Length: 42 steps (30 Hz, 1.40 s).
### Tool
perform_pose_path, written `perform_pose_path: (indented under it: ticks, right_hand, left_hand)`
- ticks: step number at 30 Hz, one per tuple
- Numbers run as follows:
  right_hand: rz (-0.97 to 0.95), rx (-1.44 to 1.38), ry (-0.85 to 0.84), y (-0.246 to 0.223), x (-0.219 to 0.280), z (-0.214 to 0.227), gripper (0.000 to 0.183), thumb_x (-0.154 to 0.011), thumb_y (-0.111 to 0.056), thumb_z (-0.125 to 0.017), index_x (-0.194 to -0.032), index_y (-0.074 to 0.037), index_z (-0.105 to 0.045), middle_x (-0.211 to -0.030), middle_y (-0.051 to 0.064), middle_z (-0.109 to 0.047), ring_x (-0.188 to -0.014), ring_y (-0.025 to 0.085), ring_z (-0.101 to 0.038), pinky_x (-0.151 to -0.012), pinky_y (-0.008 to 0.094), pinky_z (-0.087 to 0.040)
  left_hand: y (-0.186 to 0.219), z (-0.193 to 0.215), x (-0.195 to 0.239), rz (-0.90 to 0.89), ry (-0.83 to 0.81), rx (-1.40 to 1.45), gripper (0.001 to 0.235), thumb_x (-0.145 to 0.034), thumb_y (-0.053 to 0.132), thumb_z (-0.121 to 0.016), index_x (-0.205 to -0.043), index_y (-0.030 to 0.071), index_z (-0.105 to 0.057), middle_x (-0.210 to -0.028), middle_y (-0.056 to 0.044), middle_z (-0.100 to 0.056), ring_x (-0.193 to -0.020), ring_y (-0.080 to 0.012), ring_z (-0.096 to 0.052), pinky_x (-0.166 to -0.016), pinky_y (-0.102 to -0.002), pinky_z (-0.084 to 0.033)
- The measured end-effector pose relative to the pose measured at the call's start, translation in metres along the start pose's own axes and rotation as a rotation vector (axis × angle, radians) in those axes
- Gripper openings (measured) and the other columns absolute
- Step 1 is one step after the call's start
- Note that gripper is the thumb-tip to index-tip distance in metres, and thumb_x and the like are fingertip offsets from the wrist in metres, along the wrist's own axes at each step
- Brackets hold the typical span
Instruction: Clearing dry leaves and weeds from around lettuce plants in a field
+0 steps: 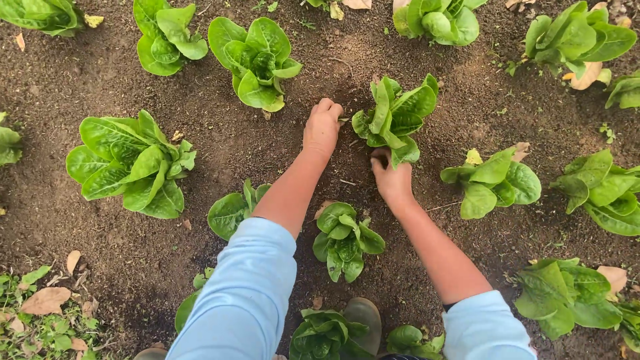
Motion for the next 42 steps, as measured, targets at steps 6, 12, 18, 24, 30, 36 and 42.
perform_pose_path:
  ticks: [6,12,18,24,30,36,42]
  right_hand:
    - [0.239,0.271,0.102,-0.038,-0.022,-0.018,0.025,-0.102,-0.015,-0.070,-0.118,0.004,-0.069,-0.101,0.029,-0.073,-0.096,0.043,-0.074,-0.084,0.053,-0.064]
    - [0.177,0.264,-0.002,0.055,-0.050,-0.050,0.014,-0.087,-0.024,-0.076,-0.100,-0.020,-0.076,-0.093,0.007,-0.075,-0.098,0.033,-0.073,-0.087,0.050,-0.059]
    - [-0.073,0.157,0.162,0.091,-0.032,0.042,0.016,-0.084,-0.028,-0.078,-0.100,-0.025,-0.077,-0.087,0.003,-0.074,-0.094,0.028,-0.073,-0.085,0.048,-0.057]
    - [0.200,0.479,0.190,0.077,-0.034,0.036,0.028,-0.083,-0.002,-0.080,-0.106,-0.002,-0.065,-0.097,0.017,-0.058,-0.092,0.043,-0.070,-0.074,0.052,-0.064]
    - [-0.013,0.136,0.012,0.097,-0.032,0.029,0.017,-0.082,-0.025,-0.081,-0.098,-0.022,-0.075,-0.085,0.003,-0.073,-0.093,0.028,-0.074,-0.078,0.048,-0.060]
    - [0.237,0.301,0.162,0.058,-0.032,0.016,0.018,-0.094,-0.016,-0.069,-0.102,-0.002,-0.062,-0.088,0.026,-0.060,-0.089,0.049,-0.069,-0.074,0.057,-0.059]
    - [0.262,0.371,-0.206,0.102,-0.046,0.007,0.013,-0.087,-0.022,-0.073,-0.094,-0.012,-0.078,-0.087,0.015,-0.072,-0.083,0.038,-0.074,-0.071,0.049,-0.062]
  left_hand:
    - [-0.003,-0.014,0.021,-0.052,-0.024,-0.026,0.015,-0.092,0.007,-0.072,-0.094,0.012,-0.058,-0.091,-0.003,-0.046,-0.091,-0.0282,-0.063,-0.065,-0.038,-0.064]
    - [0.011,0.000,0.057,0.020,-0.207,-0.037,0.006,-0.098,0.010,-0.067,-0.099,0.013,-0.062,-0.094,-0.004,-0.050,-0.089,-0.0263,-0.065,-0.069,-0.041,-0.065]
    - [-0.040,-0.067,0.076,0.354,-0.349,0.310,0.011,-0.101,0.016,-0.065,-0.111,0.016,-0.066,-0.102,-0.002,-0.059,-0.096,-0.0249,-0.070,-0.078,-0.046,-0.065]
    - [0.028,-0.033,0.071,0.226,-0.261,0.299,0.016,-0.104,0.007,-0.060,-0.119,0.004,-0.061,-0.106,-0.013,-0.056,-0.096,-0.0360,-0.069,-0.076,-0.051,-0.065]
    - [0.056,-0.037,0.062,0.053,-0.257,0.051,0.012,-0.101,0.010,-0.062,-0.112,0.014,-0.065,-0.100,-0.007,-0.051,-0.085,-0.0377,-0.070,-0.070,-0.053,-0.065]
    - [0.064,-0.040,0.067,-0.169,-0.210,-0.100,0.006,-0.095,0.002,-0.064,-0.091,0.007,-0.063,-0.091,-0.009,-0.051,-0.077,-0.0374,-0.068,-0.055,-0.052,-0.064]
    - [0.034,-0.038,0.101,-0.154,-0.300,-0.005,0.013,-0.095,0.008,-0.066,-0.082,0.008,-0.063,-0.085,-0.007,-0.052,-0.076,-0.0370,-0.069,-0.053,-0.049,-0.064]
Point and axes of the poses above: each hand's wrist, its own x-axis away from the middle knuckle, its own z-axis out of the back of the hand, y = z × x, the point moved 2 cm from there along -x, towards the middle knuckle
